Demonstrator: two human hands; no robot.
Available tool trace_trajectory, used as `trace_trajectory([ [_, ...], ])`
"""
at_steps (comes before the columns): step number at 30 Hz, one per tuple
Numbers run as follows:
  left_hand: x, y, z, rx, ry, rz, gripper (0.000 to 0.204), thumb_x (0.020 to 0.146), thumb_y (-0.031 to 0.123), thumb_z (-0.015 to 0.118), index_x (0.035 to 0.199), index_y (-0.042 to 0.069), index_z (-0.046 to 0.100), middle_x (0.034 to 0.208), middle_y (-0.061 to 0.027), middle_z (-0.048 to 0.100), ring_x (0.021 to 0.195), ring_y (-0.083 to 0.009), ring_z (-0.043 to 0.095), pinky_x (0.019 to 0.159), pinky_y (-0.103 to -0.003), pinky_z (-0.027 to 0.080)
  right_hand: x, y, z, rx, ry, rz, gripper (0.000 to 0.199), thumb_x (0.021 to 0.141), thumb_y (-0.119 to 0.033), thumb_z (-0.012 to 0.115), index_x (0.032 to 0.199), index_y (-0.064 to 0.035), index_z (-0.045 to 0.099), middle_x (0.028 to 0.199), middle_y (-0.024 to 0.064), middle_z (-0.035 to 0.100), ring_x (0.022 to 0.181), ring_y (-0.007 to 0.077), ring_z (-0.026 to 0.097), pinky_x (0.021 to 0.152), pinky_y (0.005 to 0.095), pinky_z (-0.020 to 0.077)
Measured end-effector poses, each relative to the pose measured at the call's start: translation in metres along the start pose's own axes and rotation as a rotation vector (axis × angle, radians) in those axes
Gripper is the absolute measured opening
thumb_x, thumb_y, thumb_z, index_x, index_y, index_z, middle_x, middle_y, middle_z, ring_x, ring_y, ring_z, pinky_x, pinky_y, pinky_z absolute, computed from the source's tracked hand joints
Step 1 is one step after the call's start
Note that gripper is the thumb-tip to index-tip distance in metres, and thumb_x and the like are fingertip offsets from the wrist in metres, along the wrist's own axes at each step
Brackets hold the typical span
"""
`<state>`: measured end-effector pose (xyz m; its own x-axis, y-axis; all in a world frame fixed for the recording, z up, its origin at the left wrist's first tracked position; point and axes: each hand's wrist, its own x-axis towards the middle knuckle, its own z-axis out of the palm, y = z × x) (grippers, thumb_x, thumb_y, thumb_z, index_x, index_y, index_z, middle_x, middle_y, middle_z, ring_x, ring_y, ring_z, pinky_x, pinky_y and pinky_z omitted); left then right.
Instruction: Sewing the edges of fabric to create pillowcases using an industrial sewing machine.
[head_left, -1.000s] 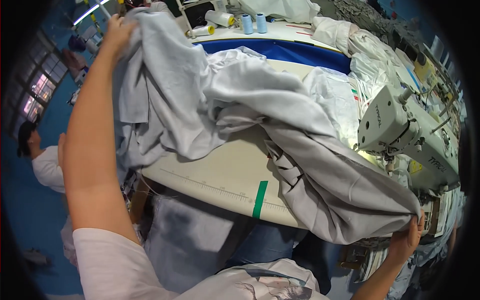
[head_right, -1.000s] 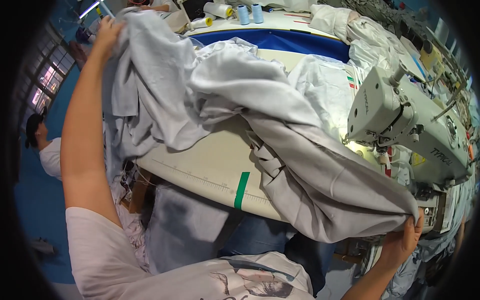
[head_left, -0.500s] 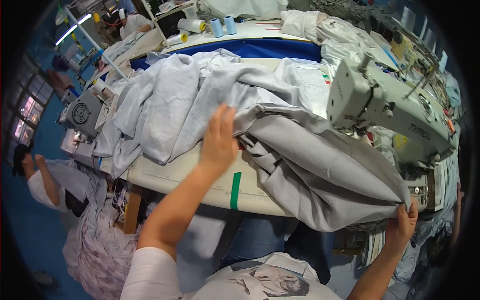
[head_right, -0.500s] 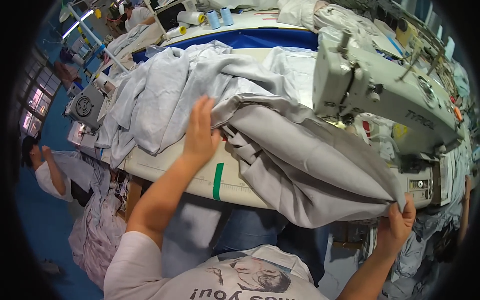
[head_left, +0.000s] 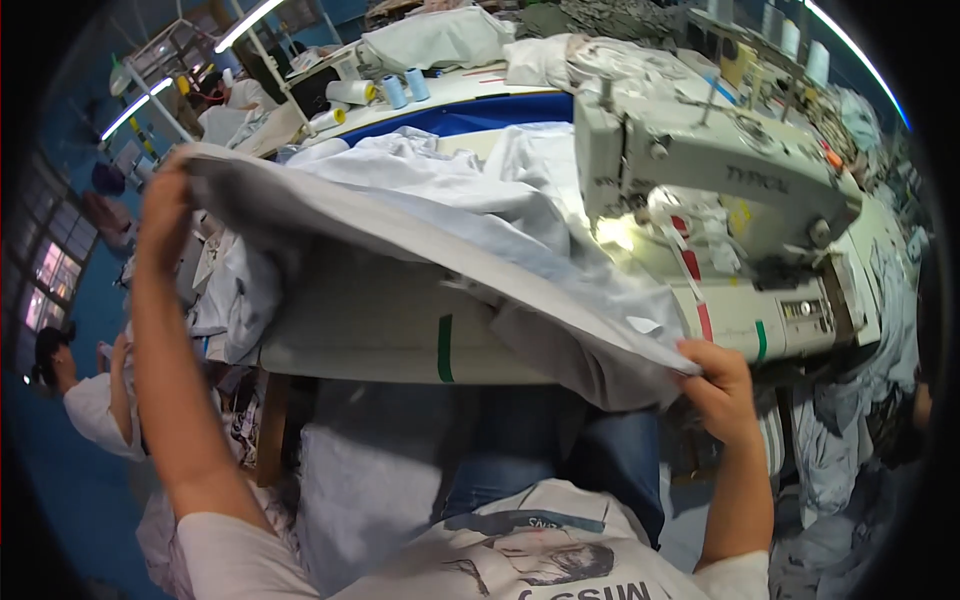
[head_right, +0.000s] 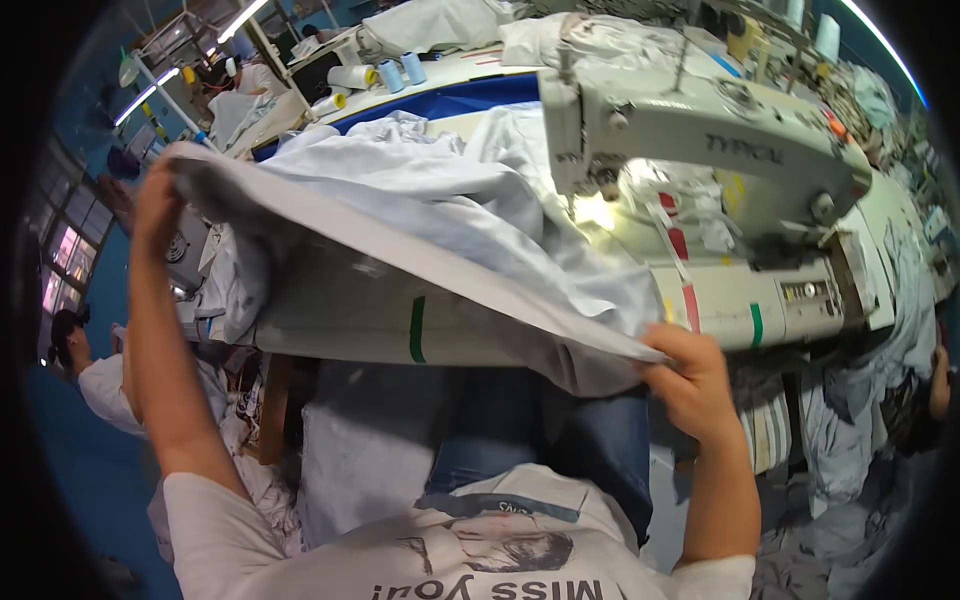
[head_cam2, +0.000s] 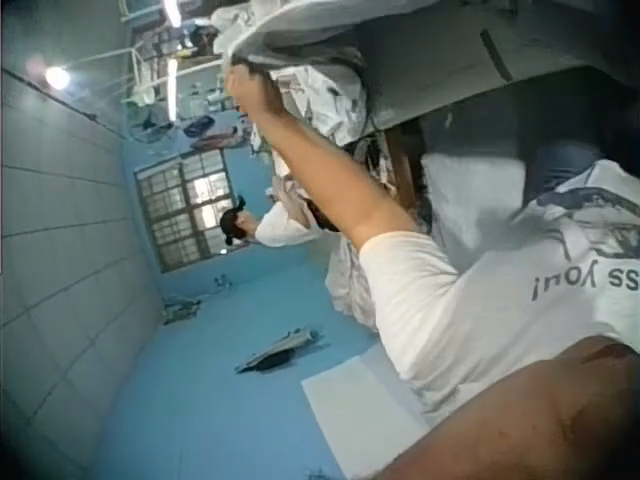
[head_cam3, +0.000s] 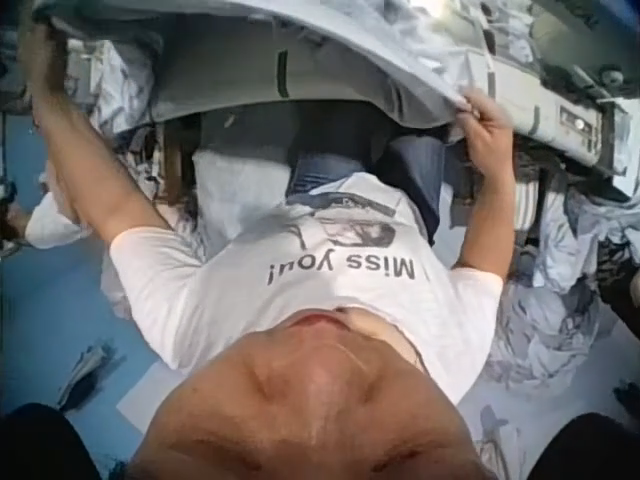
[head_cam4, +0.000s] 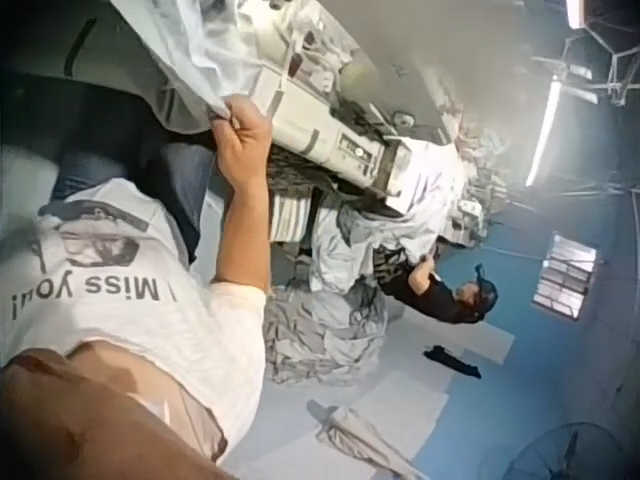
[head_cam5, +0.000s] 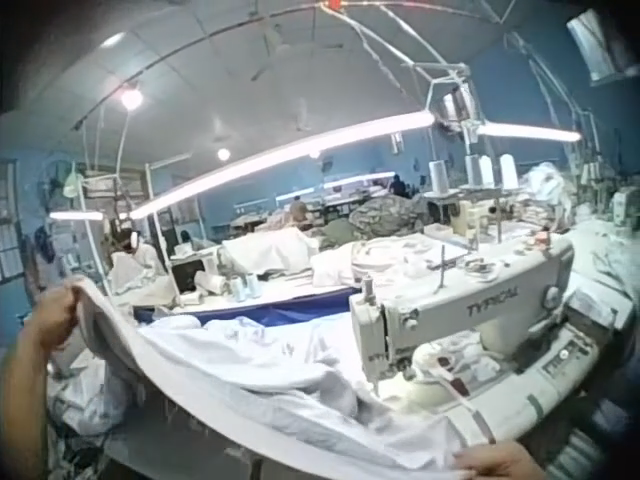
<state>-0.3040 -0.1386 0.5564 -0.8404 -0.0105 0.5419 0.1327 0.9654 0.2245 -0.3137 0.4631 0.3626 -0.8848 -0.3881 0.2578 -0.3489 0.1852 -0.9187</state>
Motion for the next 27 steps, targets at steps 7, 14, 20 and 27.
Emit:
trace_trajectory([
  [7, -0.185, 0.034, -0.123, -0.628, 1.237, -0.689, 0.049, 0.103, 0.033, 0.035, 0.138, 0.0, 0.042, 0.132, -0.0142, 0.05, 0.124, -0.0234, 0.049, 0.108, -0.037, 0.035, 0.002, -0.037, 0.067, -0.252, -0.384, -0.355, 0.015, 0.074, 0.0, 0.07, 0.085, -0.0069, 0.061, 0.07, 0.0062, 0.061, 0.068, 0.0282, 0.059, 0.092, 0.0405, 0.0443],
  [14, -0.229, 0.145, -0.033, -0.649, -0.43, -0.433, 0.045, 0.077, 0.015, 0.07, 0.117, -0.001, 0.057, 0.101, -0.0071, 0.064, 0.085, -0.0137, 0.061, 0.078, -0.026, 0.048, -0.051, -0.005, 0.102, -0.714, -0.654, -0.322, 0.02, 0.065, -0.002, 0.068, 0.082, -0.0104, 0.062, 0.07, 0.0067, 0.061, 0.075, 0.0275, 0.062, 0.1, 0.0498, 0.0368],
  [20, -0.173, 0.208, 0.23, -0.244, -0.33, 0.055, 0.044, 0.095, 0.027, 0.054, 0.129, -0.001, 0.051, 0.127, -0.0223, 0.055, 0.115, -0.0365, 0.055, 0.101, -0.042, 0.041, -0.063, -0.026, 0.083, -0.566, -0.346, -0.471, 0.023, 0.061, -0.001, 0.069, 0.08, -0.01, 0.061, 0.069, 0.0019, 0.057, 0.072, 0.0234, 0.061, 0.102, 0.0517, 0.033],
  [27, -0.187, -0.13, 0.239, 0.257, -0.324, -0.515, 0.042, 0.095, 0.025, 0.041, 0.112, -0.007, 0.063, 0.119, -0.0297, 0.059, 0.114, -0.0404, 0.056, 0.098, -0.044, 0.042, -0.093, 0.006, 0.102, -0.058, -0.243, -0.238, 0.018, 0.073, -0.001, 0.066, 0.089, -0.009, 0.065, 0.073, 0.0038, 0.061, 0.076, 0.0218, 0.063, 0.104, 0.0455, 0.0301],
])
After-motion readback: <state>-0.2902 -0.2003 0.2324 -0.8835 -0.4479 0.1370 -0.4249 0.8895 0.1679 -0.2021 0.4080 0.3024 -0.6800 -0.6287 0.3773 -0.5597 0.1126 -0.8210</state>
